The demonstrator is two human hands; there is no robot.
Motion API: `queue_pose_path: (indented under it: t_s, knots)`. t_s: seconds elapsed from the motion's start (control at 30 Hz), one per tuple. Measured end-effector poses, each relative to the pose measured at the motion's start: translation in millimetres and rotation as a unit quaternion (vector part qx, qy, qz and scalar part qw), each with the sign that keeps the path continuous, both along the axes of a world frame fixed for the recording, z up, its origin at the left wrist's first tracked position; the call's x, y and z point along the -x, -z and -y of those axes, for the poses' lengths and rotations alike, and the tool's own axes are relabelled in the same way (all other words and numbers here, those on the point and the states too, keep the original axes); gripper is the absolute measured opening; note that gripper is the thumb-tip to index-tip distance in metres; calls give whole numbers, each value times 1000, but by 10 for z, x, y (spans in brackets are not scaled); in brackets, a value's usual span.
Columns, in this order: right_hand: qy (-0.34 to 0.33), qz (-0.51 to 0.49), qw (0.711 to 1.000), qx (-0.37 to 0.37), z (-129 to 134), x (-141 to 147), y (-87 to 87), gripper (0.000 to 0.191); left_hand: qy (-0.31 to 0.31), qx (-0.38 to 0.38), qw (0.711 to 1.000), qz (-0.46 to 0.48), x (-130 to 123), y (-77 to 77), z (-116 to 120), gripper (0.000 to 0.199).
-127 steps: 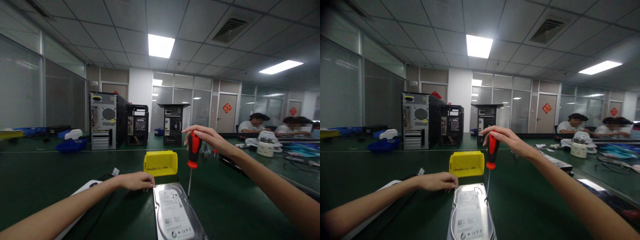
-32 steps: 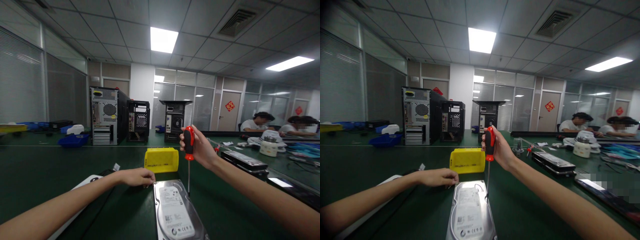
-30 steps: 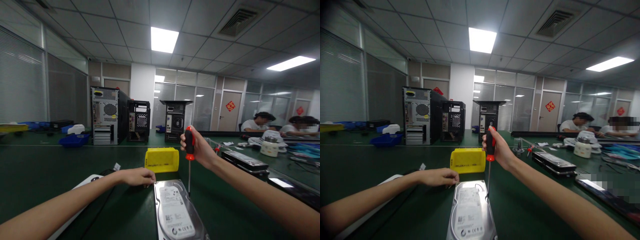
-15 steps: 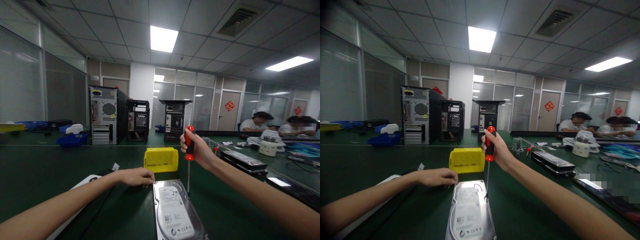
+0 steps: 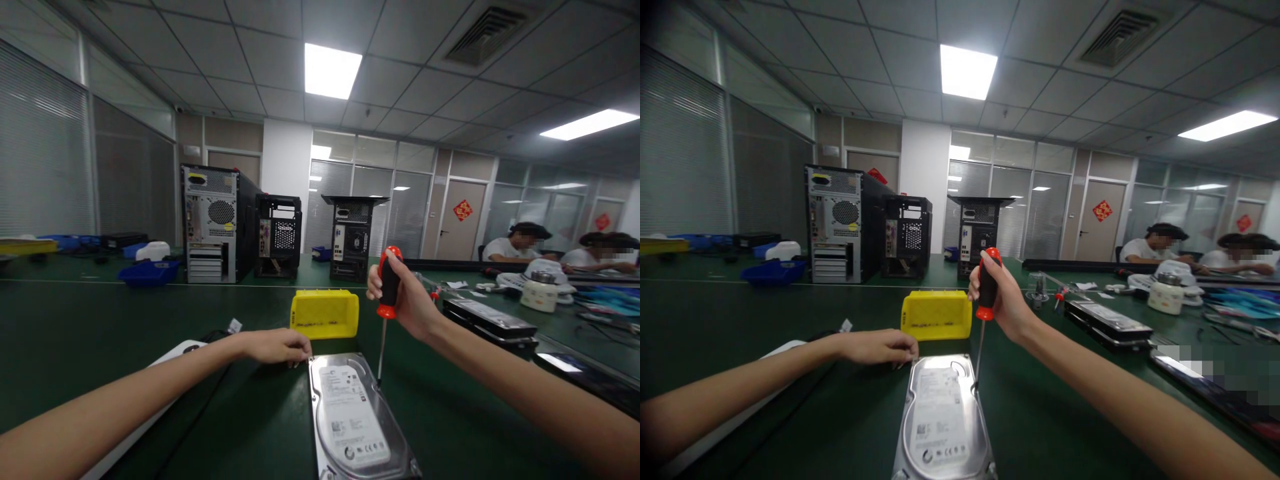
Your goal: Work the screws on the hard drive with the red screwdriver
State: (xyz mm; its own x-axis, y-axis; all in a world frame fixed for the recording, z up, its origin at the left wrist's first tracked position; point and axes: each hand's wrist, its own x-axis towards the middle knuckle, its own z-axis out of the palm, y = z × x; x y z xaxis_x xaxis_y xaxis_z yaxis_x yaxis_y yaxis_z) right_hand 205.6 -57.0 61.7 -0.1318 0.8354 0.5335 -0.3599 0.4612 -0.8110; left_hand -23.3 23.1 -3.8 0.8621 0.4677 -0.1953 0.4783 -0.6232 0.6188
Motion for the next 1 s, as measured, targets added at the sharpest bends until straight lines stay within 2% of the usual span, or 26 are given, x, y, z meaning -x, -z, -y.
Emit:
queue_pose_path:
  t_s: [0.17, 0.4, 0.53, 0.63, 0.73, 0.9, 1.0]
  knots:
    - [-22, -35, 999, 24, 73, -7, -40, 29, -3, -2, 1000, -4, -8, -6, 11, 20]
    - [35, 16, 999, 2, 34, 37, -30, 35, 8, -2, 1000, 7, 9, 40, -39, 22]
    - [23, -12, 1000, 15, 36, 18, -42, 28, 15, 0, 1000, 5, 9, 51, -48, 21]
    - [7, -27, 999, 27, 29, -2, -63, 35, 19, 5, 1000, 17, -2, 45, -41, 23]
    - [18, -16, 1000, 20, 7, 10, -73, 43, 20, 10, 1000, 15, -18, 31, -18, 22]
    - [70, 11, 997, -19, -18, 67, -50, 31, -6, -37, 999, -9, -23, 30, 7, 23]
    - [62, 18, 997, -30, -29, 66, -43, 30, -7, -41, 999, -14, -14, 26, 1, 24]
